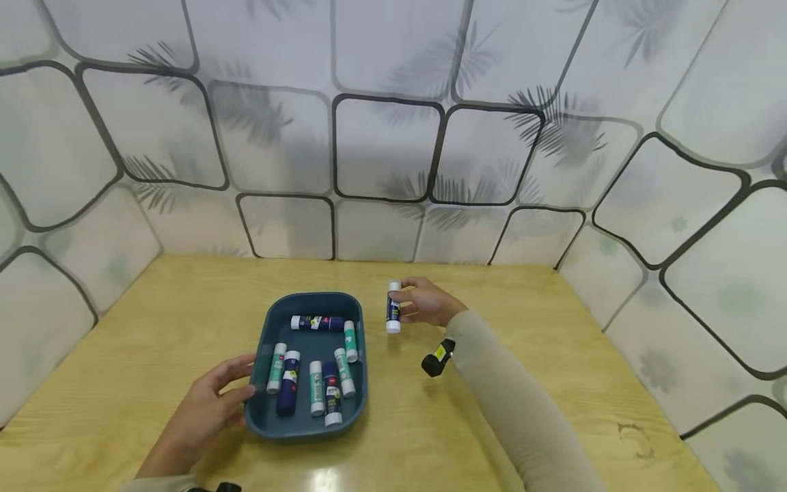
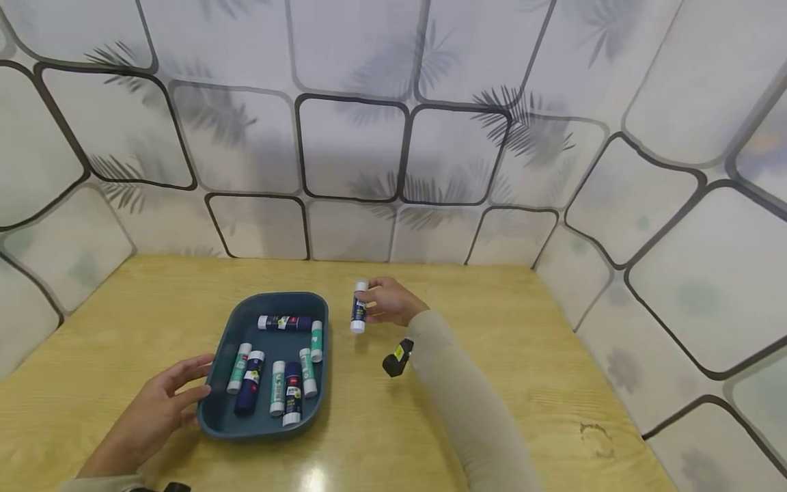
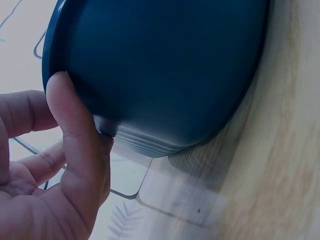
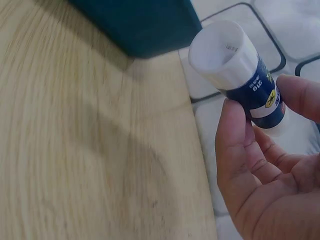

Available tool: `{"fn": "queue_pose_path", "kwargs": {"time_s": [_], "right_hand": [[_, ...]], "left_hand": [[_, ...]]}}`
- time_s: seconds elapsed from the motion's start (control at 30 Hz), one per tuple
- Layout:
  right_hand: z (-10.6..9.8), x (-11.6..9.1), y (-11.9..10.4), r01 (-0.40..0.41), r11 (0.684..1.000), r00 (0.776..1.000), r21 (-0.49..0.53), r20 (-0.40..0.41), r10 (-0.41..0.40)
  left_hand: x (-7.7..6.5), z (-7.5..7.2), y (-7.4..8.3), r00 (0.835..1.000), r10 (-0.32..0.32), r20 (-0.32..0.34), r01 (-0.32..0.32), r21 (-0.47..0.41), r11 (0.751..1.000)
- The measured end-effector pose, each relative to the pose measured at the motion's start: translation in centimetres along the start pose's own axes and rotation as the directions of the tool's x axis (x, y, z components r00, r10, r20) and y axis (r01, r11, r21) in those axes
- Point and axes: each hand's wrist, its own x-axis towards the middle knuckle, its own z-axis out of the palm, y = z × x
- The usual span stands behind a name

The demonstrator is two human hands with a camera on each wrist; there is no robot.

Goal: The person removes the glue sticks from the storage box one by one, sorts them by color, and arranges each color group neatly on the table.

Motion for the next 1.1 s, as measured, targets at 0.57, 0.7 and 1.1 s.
{"fn": "queue_pose_path", "kwargs": {"time_s": [0.57, 0.7, 1.1], "right_hand": [[-2.7, -0.4, 2.4, -0.052, 0.997, 0.996, -0.056, -0.071, 0.048], [-3.0, -0.3, 3.0, -0.071, 0.995, 0.992, -0.073, -0.105, 0.063], [-3.7, -0.3, 3.9, -0.102, 0.993, 0.987, -0.06, -0.132, 0.093]], "left_hand": [[-0.2, 0.1, -0.2, 1.0, 0.017, -0.012, -0.018, -0.021, 1.0], [-0.3, 0.2, -0.2, 1.0, 0.018, -0.011, -0.018, -0.024, 1.0], [-0.3, 0.3, 0.0, 1.0, -0.005, -0.023, 0.005, -0.005, 1.0]]}}
